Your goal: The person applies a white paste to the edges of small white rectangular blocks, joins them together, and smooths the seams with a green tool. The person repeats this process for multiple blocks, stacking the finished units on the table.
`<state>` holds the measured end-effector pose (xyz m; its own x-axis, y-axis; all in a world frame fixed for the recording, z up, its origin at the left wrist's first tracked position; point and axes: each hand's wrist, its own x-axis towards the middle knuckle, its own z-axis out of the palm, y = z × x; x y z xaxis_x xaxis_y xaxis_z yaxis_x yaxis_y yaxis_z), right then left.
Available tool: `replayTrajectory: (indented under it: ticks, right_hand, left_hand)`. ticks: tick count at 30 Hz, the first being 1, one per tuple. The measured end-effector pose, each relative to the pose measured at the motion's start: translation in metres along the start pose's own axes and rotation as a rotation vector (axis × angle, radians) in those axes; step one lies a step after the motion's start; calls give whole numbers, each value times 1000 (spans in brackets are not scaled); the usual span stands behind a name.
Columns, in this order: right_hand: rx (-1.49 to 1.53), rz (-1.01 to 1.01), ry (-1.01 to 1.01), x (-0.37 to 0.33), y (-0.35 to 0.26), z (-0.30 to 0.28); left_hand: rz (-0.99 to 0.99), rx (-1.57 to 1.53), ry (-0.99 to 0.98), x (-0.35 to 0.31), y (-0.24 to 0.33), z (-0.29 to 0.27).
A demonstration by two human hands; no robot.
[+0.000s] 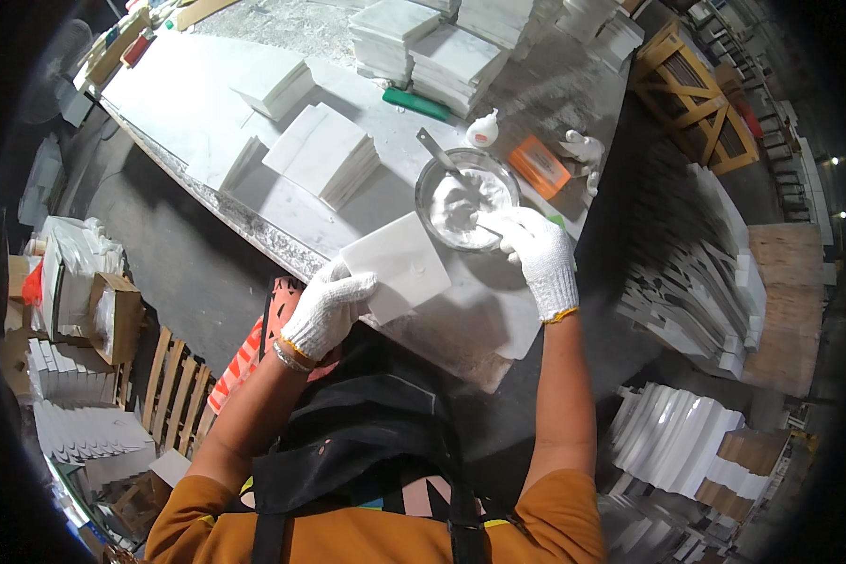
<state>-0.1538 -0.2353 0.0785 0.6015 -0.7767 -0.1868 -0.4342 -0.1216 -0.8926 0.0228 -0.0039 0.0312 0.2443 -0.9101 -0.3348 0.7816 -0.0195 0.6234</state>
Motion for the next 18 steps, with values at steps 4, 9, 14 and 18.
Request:
replayTrajectory:
  ticks: [4, 9, 14, 18]
  right_hand:
    - [-25, -97, -76, 3, 4, -1]
    - [233, 227, 35, 0, -4, -6]
    - [298, 56, 117, -11, -43, 5]
    - [218, -265, 124, -9, -47, 17]
  left_hand:
    - [93, 106, 59, 13, 19, 9]
    - [148, 118, 91, 33, 31, 21]
    - [180, 108, 107, 48, 40, 32]
    - [184, 220, 126, 59, 43, 40]
